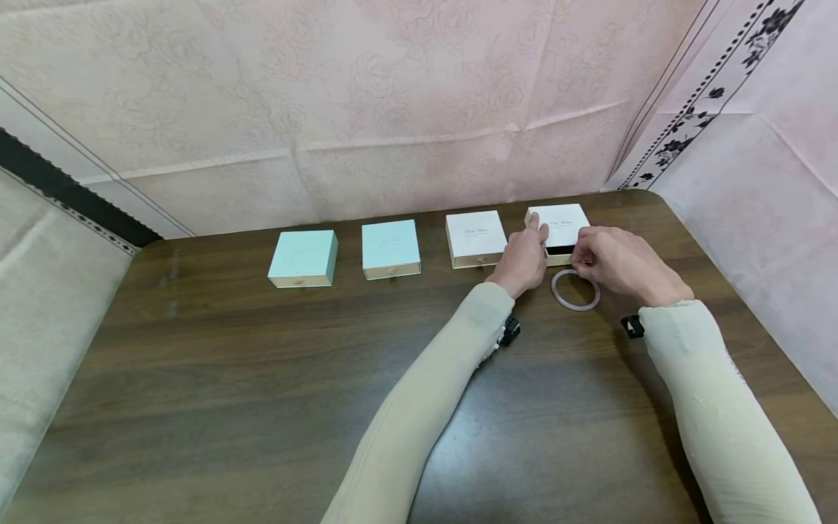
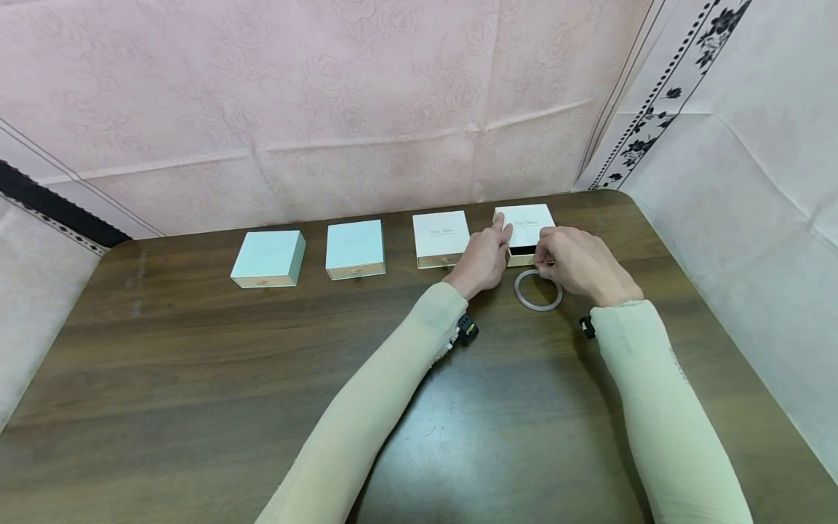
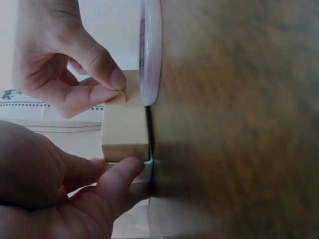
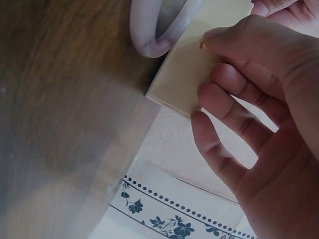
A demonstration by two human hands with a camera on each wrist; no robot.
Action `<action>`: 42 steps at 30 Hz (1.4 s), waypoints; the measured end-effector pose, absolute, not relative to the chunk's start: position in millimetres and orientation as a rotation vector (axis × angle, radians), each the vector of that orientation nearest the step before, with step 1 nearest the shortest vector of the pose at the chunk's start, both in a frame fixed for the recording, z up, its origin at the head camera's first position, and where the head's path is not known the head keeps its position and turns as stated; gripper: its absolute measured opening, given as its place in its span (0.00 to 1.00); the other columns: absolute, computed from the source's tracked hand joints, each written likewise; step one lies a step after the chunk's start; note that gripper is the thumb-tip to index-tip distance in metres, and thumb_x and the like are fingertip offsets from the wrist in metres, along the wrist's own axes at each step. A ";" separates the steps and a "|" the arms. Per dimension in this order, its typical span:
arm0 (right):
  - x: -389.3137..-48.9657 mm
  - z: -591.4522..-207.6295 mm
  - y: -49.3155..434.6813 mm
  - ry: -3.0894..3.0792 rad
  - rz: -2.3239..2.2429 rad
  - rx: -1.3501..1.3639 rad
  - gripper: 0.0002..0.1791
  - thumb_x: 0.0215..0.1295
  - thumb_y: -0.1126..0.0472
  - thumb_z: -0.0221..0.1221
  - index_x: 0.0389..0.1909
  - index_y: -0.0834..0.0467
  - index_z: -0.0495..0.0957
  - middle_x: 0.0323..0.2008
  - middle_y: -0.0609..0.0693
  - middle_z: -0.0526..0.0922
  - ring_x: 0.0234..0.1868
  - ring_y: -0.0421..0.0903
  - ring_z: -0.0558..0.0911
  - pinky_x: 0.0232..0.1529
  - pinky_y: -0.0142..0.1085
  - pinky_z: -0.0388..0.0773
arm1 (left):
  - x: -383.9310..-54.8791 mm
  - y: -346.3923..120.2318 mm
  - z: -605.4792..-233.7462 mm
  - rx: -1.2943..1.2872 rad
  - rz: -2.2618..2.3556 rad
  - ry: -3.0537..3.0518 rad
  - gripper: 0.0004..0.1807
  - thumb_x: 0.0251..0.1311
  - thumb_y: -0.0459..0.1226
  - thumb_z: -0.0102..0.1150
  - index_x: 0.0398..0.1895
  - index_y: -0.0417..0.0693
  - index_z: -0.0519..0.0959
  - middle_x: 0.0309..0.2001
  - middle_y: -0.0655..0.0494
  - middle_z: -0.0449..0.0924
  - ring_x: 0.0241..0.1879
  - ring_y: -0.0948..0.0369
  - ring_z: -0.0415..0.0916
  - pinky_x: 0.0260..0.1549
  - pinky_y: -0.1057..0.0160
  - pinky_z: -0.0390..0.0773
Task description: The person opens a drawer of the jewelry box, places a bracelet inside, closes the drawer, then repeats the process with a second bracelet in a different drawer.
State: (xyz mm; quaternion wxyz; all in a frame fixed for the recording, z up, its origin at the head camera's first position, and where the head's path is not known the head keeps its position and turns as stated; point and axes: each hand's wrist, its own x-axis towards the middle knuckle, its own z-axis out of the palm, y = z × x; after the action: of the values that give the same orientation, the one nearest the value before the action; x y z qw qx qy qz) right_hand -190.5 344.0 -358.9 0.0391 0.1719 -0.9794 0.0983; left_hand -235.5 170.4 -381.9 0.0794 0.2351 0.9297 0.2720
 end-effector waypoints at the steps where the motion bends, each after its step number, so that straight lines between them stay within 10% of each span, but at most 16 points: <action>1: -190.5 -358.6 343.9 -3.005 0.302 0.527 0.08 0.56 0.69 0.67 0.28 0.51 0.85 0.28 0.42 0.81 0.31 0.42 0.77 0.33 0.42 0.72 | -235.5 170.3 -381.8 0.704 0.816 2.781 0.26 0.79 0.36 0.41 0.78 0.53 0.65 0.83 0.55 0.50 0.73 0.56 0.68 0.66 0.66 0.72; 42: -189.4 -355.9 347.7 -3.065 0.351 0.537 0.09 0.54 0.69 0.68 0.27 0.50 0.86 0.27 0.41 0.81 0.29 0.40 0.77 0.32 0.38 0.72 | -234.9 170.6 -381.0 0.732 0.782 2.815 0.24 0.79 0.34 0.40 0.75 0.53 0.69 0.82 0.53 0.53 0.63 0.50 0.79 0.57 0.63 0.81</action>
State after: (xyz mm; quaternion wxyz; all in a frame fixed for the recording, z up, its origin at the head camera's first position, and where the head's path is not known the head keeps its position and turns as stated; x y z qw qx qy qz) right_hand -189.4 347.7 -355.9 0.0053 0.1716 -0.9788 0.1121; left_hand -234.9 170.6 -381.0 0.0648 0.2424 0.9327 0.2590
